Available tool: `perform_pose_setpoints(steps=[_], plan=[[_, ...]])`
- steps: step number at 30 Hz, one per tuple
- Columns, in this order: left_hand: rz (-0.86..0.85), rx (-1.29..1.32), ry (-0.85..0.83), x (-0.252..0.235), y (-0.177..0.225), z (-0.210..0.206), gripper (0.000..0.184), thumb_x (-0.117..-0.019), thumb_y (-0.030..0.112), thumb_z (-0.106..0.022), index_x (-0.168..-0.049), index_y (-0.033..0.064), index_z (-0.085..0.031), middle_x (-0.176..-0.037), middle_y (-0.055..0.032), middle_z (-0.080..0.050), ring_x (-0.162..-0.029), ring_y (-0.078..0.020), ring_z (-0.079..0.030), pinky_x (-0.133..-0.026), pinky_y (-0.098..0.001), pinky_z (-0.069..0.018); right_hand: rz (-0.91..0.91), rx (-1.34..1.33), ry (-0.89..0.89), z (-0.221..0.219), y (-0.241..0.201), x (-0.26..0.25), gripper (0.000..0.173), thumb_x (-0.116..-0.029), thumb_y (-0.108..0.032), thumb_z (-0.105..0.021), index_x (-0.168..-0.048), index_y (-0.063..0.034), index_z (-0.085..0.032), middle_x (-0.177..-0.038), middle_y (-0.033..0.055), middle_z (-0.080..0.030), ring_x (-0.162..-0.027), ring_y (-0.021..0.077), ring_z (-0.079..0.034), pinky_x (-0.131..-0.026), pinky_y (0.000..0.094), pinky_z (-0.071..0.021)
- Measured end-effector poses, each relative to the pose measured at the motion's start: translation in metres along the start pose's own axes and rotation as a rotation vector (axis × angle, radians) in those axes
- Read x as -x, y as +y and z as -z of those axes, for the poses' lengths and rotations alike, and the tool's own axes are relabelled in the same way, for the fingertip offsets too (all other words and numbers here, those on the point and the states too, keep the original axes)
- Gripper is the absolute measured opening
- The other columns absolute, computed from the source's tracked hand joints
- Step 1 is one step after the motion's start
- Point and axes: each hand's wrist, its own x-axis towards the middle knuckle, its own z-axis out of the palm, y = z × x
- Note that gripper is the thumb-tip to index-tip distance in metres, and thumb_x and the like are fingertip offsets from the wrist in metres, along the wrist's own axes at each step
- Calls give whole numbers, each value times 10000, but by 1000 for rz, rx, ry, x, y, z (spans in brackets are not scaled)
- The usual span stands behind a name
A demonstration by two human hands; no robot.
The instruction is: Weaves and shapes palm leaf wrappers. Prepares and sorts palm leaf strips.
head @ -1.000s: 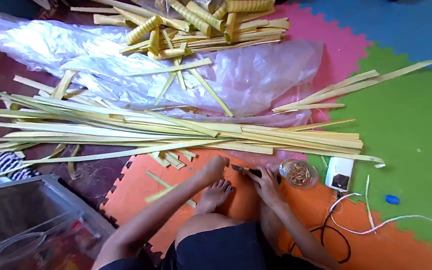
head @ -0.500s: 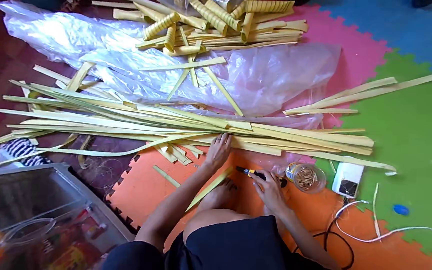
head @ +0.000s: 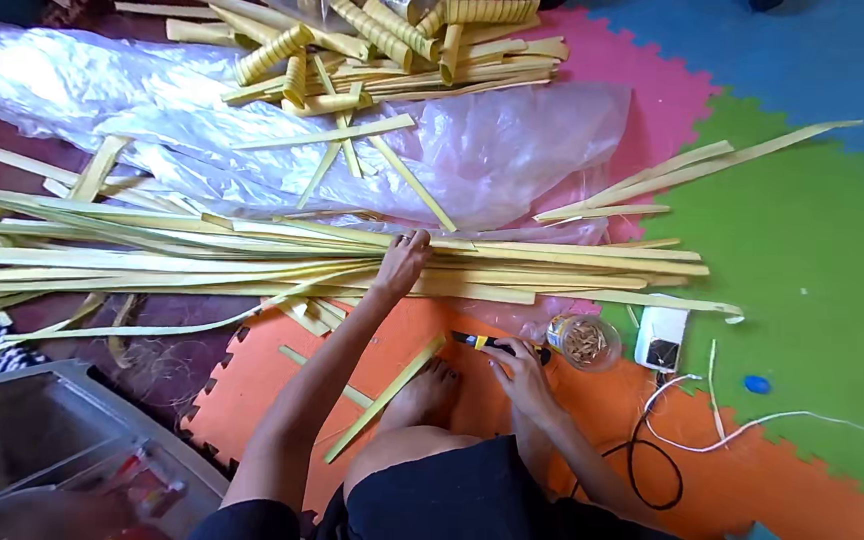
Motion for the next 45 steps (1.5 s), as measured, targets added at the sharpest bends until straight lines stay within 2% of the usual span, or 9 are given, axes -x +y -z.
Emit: perform_pose_setpoints(steps=[8, 16, 20, 23, 26, 31, 34, 38, 45], plan=[[45, 270, -372, -33, 0, 56, 264, -1068, 98, -490, -1073, -43, -714, -992, -246, -704, -1003, -436, -671, -941, -658, -459, -34, -63, 45, 5, -1, 7, 236, -908, -133, -672, -1102, -117, -804, -1158, 135, -716, -1089, 339, -665, -980, 497, -525], [332, 198, -254, -27, 8, 19, 264, -1078, 123, -455, -1168, -28, -653, -1035, -272, -693, -1045, -472, -663, -971, -656, -454, -61, -86, 26, 10, -7, 2, 240, -923, -134, -665, -1121, -96, -795, -1171, 133, -714, -1106, 323, -664, -993, 467, -524], [350, 323, -187, -23, 11, 41, 523, -1054, 472, -455, -873, 23, -652, -764, -171, -620, -767, -386, -642, -672, -621, -475, -70, -115, 37, 13, -4, 4, 237, -929, -148, -661, -1119, -101, -794, -1156, 127, -716, -1093, 299, -672, -974, 440, -543], [487, 187, -246, -17, 12, 41, 585, -1010, 555, -555, -975, -15, -684, -896, -250, -681, -924, -471, -672, -814, -689, -488, -91, -162, -4, 13, -9, 5, 237, -937, -133, -661, -1134, -88, -786, -1163, 133, -717, -1103, 297, -674, -992, 446, -535], [548, 148, -78, -3, -2, 7, 542, -1002, 493, -603, -1085, -30, -715, -994, -270, -717, -1035, -481, -673, -1009, -696, -418, -93, -192, -72, 22, -15, -2, 249, -956, -133, -653, -1170, -84, -770, -1184, 131, -710, -1130, 270, -669, -1015, 412, -529], [215, 131, 274, 38, -13, -29, 343, -1033, 342, -590, -1078, 18, -694, -990, -212, -672, -989, -442, -632, -919, -666, -440, -100, -233, -36, 34, -20, 2, 248, -963, -125, -642, -1172, -67, -764, -1173, 127, -715, -1110, 245, -682, -993, 390, -548], [52, 162, 224, 50, -14, -23, 338, -955, 250, -713, -1228, 51, -724, -1174, -231, -676, -1128, -455, -619, -1009, -684, -407, -103, -234, -30, 32, -16, 5, 250, -962, -124, -642, -1171, -57, -761, -1167, 135, -714, -1096, 244, -688, -983, 387, -553], [-73, 112, 126, 54, -9, -19, 292, -945, 146, -719, -1212, 27, -734, -1245, -208, -682, -1156, -422, -642, -1005, -621, -471, -79, -239, -54, 27, -16, 3, 254, -965, -136, -640, -1178, -67, -760, -1176, 128, -716, -1080, 229, -698, -965, 375, -566], [-19, 149, -4, 44, 35, 16, 116, -986, 47, -637, -1004, -49, -700, -935, -214, -704, -910, -396, -715, -803, -559, -578, -158, -366, -93, 41, -31, -14, 300, -985, -173, -618, -1235, -46, -724, -1089, 103, -744, -903, 146, -722, -801, 293, -597]])
